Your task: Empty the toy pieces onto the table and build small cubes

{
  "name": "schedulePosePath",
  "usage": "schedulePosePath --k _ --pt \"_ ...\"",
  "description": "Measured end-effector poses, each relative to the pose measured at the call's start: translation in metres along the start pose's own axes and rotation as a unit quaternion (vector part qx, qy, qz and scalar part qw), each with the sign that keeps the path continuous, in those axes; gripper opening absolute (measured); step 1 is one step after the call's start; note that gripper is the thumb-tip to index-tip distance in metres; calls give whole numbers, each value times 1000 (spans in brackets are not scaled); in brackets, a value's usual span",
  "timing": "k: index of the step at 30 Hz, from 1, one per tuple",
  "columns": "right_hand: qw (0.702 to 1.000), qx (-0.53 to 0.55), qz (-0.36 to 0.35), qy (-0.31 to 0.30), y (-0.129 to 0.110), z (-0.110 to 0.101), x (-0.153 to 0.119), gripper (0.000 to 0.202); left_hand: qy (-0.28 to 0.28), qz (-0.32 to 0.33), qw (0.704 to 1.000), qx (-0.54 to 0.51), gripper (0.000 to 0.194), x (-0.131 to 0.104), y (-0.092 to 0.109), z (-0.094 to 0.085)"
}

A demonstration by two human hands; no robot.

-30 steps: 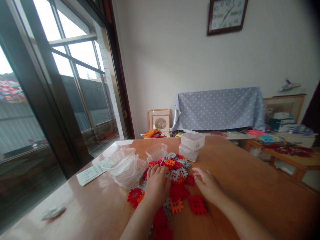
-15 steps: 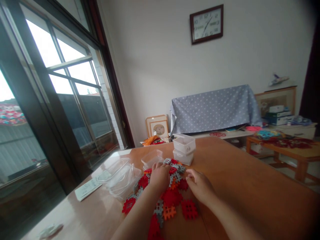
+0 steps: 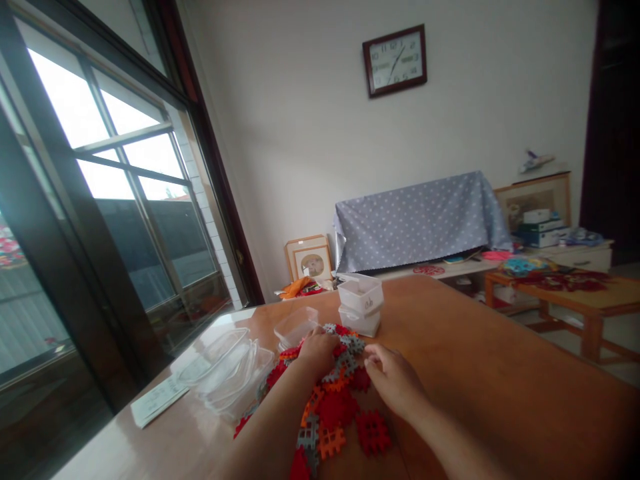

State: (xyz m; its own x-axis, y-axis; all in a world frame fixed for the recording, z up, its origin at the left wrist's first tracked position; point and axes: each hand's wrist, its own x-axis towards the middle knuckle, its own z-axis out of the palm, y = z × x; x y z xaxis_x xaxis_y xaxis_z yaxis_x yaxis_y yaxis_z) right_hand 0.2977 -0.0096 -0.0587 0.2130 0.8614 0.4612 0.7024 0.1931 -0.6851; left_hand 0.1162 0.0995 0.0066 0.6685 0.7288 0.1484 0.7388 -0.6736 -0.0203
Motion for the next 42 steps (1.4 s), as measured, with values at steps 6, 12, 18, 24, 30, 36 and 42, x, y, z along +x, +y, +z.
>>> schedulePosePath --k 6,12,18,24,30,36,42 --pt "1000 3 15 -5 -6 -4 0 31 22 16 1000 7 27 4 1 1" --pt "999 3 34 -14 -11 -7 1 31 115 25 993 1 33 -5 4 -4" --pt "999 16 32 -24 -14 -6 -2 30 128 19 991 -17 33 -39 7 -12" --pt "999 29 13 -34 -13 -2 -6 33 134 7 983 -122 35 -80 2 -4" --pt "972 205 79 -87 -32 -4 -9 35 254 -11 927 -274 33 -103 21 11" --pt "875 401 187 -198 -50 -13 -17 43 298 23 863 -406 35 -111 45 22" --pt "869 431 192 -152 -49 -19 -15 41 276 -29 791 -545 37 -111 51 29"
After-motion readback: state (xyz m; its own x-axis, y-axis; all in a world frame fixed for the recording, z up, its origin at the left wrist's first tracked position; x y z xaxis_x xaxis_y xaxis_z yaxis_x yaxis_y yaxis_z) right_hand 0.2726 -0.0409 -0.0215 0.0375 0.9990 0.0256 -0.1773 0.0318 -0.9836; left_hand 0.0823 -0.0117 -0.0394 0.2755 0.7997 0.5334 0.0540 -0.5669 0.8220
